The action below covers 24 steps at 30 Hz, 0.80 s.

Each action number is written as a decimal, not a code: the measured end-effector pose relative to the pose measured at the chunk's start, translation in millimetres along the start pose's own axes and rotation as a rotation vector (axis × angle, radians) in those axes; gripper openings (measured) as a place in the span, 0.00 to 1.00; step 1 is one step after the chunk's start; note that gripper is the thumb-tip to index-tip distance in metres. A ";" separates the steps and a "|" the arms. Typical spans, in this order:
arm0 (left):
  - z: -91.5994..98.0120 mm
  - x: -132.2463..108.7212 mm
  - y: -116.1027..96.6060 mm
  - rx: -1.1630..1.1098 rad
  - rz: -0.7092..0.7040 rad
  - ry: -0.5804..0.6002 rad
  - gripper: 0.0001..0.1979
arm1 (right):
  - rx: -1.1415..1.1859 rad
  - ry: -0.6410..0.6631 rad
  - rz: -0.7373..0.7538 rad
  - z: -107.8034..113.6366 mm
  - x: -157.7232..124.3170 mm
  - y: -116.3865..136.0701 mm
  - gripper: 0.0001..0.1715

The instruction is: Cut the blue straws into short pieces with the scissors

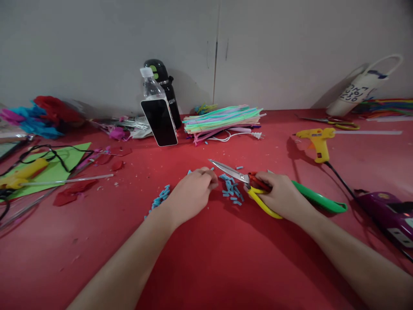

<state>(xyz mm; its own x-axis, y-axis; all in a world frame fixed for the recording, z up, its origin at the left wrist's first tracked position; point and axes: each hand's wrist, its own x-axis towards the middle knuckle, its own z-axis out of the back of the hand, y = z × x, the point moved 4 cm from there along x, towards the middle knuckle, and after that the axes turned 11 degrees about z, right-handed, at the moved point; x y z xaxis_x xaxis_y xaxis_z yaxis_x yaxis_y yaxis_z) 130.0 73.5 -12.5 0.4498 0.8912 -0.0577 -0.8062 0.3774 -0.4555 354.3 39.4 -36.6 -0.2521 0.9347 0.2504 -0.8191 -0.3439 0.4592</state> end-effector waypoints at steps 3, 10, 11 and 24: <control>11.8 -1.1 10.0 -0.156 0.101 -0.041 0.08 | 0.014 0.011 -0.016 -1.8 -0.4 -1.6 0.14; 33.1 -4.4 25.9 -0.423 0.070 -0.205 0.08 | 0.045 0.026 -0.059 -4.5 -1.9 -4.8 0.12; 34.2 -5.0 27.1 -0.425 0.075 -0.216 0.08 | 0.042 0.029 -0.058 -4.5 -1.8 -4.8 0.13; 41.7 -13.1 23.9 -0.328 0.094 -0.209 0.10 | -0.001 0.037 -0.009 -2.8 -2.8 -4.6 0.17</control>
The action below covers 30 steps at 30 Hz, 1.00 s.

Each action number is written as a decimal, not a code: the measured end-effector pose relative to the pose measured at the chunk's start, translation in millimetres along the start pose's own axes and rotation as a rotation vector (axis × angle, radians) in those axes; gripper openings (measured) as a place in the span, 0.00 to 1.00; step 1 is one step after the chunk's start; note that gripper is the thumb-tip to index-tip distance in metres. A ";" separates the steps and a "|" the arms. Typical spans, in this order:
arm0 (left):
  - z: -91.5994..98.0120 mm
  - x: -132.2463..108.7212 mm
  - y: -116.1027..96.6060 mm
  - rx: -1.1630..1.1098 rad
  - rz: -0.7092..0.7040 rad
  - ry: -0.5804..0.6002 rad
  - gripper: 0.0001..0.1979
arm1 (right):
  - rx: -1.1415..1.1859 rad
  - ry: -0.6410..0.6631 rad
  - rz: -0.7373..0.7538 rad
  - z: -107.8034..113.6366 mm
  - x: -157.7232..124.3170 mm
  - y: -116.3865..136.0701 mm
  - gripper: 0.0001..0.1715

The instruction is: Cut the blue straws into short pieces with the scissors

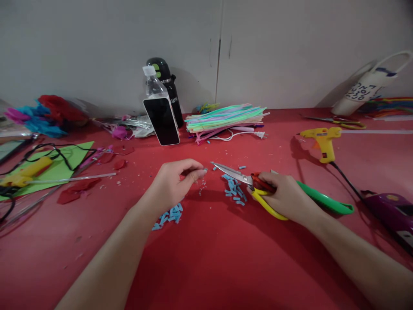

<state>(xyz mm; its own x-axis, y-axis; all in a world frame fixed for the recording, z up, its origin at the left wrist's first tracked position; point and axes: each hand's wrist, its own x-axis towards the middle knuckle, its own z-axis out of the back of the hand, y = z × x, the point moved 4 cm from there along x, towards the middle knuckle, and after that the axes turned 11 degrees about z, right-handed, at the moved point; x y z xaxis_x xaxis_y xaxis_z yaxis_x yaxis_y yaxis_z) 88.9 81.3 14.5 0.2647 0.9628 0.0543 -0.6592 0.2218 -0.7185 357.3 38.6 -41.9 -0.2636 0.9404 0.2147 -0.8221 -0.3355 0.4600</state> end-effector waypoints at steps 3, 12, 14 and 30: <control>-0.1 0.9 2.6 0.012 -0.028 0.012 0.10 | -0.011 0.020 0.002 -0.5 -0.5 0.2 0.16; 3.2 -1.7 -2.0 0.064 -0.109 -0.055 0.11 | 0.017 0.041 0.010 0.3 0.0 5.0 0.18; 4.9 -2.5 -3.3 0.073 -0.113 -0.075 0.11 | 0.018 0.040 0.010 0.3 -0.6 4.9 0.18; 4.8 -4.9 -7.1 0.131 -0.152 -0.120 0.08 | 0.003 0.055 -0.001 -2.0 -2.4 0.8 0.19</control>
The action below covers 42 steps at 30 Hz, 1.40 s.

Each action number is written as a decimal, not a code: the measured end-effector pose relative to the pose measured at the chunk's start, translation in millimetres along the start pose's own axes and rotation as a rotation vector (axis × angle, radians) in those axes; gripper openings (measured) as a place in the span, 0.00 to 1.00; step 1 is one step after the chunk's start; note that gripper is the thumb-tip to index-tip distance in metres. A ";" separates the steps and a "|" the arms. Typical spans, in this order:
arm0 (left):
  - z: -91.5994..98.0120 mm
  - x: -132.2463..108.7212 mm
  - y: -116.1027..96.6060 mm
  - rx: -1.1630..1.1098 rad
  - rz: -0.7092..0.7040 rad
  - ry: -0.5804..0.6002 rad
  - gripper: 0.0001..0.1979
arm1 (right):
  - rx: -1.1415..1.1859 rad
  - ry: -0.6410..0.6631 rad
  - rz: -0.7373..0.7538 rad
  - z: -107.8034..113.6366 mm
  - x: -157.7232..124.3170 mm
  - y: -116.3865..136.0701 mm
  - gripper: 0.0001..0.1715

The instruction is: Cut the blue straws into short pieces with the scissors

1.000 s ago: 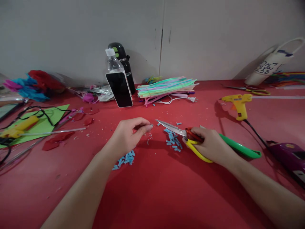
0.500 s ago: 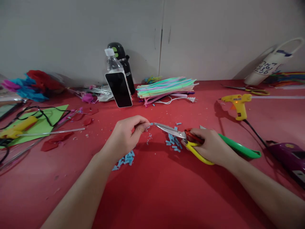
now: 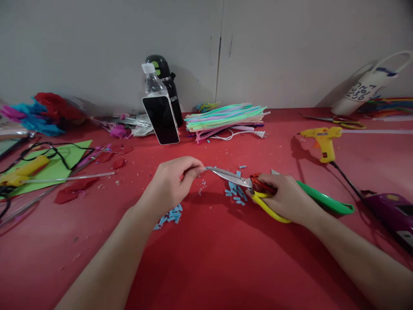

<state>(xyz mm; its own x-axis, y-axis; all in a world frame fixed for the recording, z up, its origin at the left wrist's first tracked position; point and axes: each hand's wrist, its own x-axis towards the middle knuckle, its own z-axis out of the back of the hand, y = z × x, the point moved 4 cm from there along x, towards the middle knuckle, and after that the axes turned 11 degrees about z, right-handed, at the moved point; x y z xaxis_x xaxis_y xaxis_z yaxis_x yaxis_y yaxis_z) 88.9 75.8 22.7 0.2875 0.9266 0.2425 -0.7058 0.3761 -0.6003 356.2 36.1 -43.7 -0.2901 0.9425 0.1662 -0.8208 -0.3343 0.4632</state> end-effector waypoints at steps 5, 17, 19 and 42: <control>-0.9 0.2 -0.3 0.004 0.004 0.006 0.09 | 0.002 0.012 -0.010 1.6 -0.2 1.7 0.16; -0.4 0.3 -0.9 0.079 -0.051 0.011 0.08 | -0.018 0.013 -0.011 1.6 1.5 2.1 0.18; -0.4 0.5 -0.7 0.075 -0.050 0.010 0.07 | -0.010 0.009 -0.012 1.2 0.6 1.0 0.18; -0.4 -0.2 -3.1 0.096 -0.101 -0.042 0.06 | -0.040 0.026 -0.006 4.9 3.4 8.6 0.14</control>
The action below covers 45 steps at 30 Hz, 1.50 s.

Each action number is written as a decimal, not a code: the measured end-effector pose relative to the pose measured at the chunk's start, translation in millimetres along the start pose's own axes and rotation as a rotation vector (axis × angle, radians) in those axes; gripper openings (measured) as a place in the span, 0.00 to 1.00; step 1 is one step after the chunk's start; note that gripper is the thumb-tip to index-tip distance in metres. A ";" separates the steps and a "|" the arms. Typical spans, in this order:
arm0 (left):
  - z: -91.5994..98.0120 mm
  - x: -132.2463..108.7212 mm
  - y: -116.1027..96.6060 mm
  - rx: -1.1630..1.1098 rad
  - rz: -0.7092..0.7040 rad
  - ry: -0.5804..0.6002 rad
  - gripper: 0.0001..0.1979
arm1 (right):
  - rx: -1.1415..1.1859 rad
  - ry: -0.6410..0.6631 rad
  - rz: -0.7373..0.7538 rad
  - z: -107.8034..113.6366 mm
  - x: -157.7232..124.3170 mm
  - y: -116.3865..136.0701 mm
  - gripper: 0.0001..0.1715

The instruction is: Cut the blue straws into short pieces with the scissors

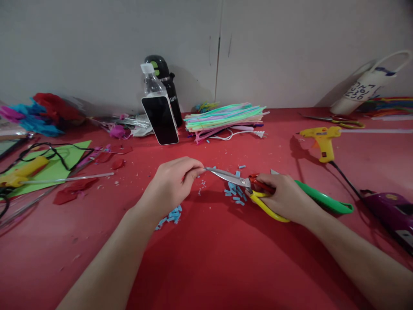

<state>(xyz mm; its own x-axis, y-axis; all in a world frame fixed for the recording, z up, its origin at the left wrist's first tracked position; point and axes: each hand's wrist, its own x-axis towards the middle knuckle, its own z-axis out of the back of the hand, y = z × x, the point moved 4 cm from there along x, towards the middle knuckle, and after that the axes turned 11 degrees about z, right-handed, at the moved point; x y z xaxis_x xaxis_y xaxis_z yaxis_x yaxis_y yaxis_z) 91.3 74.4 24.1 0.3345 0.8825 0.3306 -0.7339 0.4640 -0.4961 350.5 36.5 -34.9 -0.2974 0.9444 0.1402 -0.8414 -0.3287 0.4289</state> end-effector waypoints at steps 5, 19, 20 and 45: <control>-1.0 -0.4 -0.5 0.007 -0.010 -0.002 0.06 | -0.005 -0.001 -0.002 -1.8 -0.3 -3.0 0.14; -3.2 -1.1 0.6 -0.037 -0.010 -0.020 0.07 | 0.071 -0.034 -0.014 -4.8 -2.2 -7.6 0.19; -2.8 -1.3 0.3 -0.041 -0.010 -0.018 0.07 | 0.070 -0.030 -0.011 -4.7 -2.3 -7.5 0.19; -5.3 -1.7 0.7 -0.036 -0.013 0.025 0.09 | 0.025 -0.026 0.038 -3.8 -1.1 -6.7 0.20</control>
<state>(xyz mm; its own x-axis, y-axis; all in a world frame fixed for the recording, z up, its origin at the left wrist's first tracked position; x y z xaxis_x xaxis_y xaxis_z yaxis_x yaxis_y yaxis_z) 93.3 73.6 18.9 0.3594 0.8776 0.3171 -0.7074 0.4779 -0.5207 354.8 37.6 -41.3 -0.3168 0.9313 0.1797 -0.8183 -0.3641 0.4447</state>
